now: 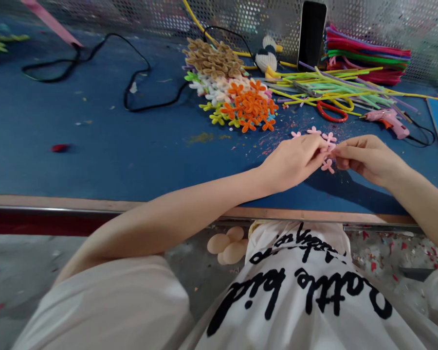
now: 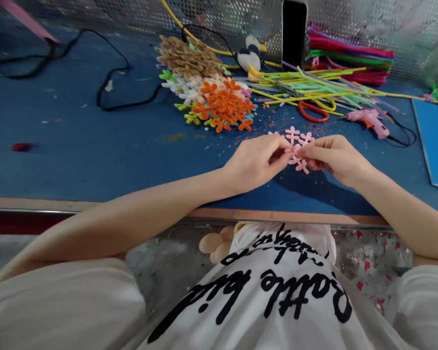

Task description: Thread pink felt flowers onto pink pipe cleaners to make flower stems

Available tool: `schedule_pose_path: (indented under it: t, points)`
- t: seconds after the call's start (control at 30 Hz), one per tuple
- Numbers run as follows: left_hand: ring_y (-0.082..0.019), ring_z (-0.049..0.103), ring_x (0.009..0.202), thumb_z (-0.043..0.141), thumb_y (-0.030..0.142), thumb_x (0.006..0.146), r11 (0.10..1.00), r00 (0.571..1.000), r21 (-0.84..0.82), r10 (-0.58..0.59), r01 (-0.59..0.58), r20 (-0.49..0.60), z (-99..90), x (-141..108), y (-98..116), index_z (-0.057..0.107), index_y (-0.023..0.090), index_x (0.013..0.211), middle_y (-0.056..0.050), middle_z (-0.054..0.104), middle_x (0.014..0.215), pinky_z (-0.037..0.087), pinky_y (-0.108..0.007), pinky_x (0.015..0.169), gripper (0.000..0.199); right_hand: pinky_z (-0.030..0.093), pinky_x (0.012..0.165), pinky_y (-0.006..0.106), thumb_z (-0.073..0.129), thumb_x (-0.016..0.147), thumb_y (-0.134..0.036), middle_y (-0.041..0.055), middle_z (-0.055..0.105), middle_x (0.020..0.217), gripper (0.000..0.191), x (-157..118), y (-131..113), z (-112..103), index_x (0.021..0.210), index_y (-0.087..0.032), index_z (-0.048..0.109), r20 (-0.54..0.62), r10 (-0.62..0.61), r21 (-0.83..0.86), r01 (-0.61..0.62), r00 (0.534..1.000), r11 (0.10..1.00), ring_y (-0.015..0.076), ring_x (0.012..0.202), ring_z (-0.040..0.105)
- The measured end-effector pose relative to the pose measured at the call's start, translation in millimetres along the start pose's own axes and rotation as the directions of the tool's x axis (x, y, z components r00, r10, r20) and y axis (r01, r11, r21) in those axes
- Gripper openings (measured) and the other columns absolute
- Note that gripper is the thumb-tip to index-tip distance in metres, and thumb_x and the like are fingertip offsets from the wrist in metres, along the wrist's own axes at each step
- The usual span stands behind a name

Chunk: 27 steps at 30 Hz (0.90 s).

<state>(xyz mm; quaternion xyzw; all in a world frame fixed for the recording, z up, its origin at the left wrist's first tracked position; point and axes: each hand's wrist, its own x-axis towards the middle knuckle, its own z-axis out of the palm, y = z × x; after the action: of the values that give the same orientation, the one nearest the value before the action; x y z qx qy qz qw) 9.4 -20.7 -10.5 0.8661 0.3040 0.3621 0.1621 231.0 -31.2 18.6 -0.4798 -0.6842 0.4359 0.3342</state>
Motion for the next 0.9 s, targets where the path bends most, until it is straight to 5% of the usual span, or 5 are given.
schedule_pose_path:
  t: [0.17,0.33,0.5,0.67,0.9]
  points:
    - [-0.009,0.066,0.058,0.063,0.025,0.098,0.759,0.924,-0.527,-0.318,0.382,0.213,-6.3,9,9,0.057,0.017,0.084,0.0,0.07,0.071,0.047,-0.019,0.056,0.017,0.054,0.072,0.038,0.071,0.096,-0.041,0.0078,0.077,0.09,0.021,4,2,-15,0.102,-0.022,0.077,0.106,-0.642,-0.607,0.561,0.759,0.563,0.0213,0.077,0.068]
    - [-0.006,0.064,0.054,0.066,0.018,0.096,0.592,0.854,-0.616,-0.386,0.519,0.349,-5.4,13,16,0.058,0.014,0.076,-0.003,0.074,0.076,0.044,-0.016,0.049,0.021,0.048,0.068,0.039,0.066,0.099,-0.029,0.0048,0.077,0.086,0.01,9,9,-25,0.092,-0.026,0.073,0.414,-0.71,-0.704,0.695,0.57,0.148,0.0202,0.074,0.067]
    - [-0.007,0.068,0.059,0.063,0.015,0.095,0.641,0.909,-0.645,-0.289,0.416,0.299,-1.7,6,15,0.06,0.015,0.085,-0.003,0.076,0.08,0.049,-0.016,0.054,0.01,0.048,0.065,0.035,0.064,0.097,-0.033,0.0039,0.072,0.078,0.019,1,6,-11,0.08,-0.025,0.068,0.256,-0.696,-0.585,0.681,0.67,0.44,0.0176,0.067,0.061]
    - [-0.009,0.071,0.07,0.062,0.021,0.094,0.879,0.99,-0.458,-0.14,0.134,0.022,0.3,-2,14,0.061,0.017,0.09,-0.001,0.075,0.081,0.052,-0.018,0.067,0.007,0.036,0.051,0.028,0.07,0.089,-0.035,-0.0004,0.056,0.059,0.027,-5,-3,9,0.068,-0.02,0.065,0.04,-0.207,-0.005,0.207,0.978,0.978,0.0115,0.053,0.047]
    - [-0.01,0.07,0.066,0.066,0.032,0.094,0.757,0.963,-0.597,-0.241,0.266,0.123,4.0,0,11,0.063,0.017,0.092,-0.003,0.075,0.082,0.053,-0.021,0.064,0.016,0.033,0.05,0.026,0.072,0.091,-0.046,-0.0002,0.057,0.061,0.034,-5,-10,6,0.07,-0.019,0.064,0.055,-0.141,-0.081,0.145,0.989,0.986,0.0107,0.053,0.044]
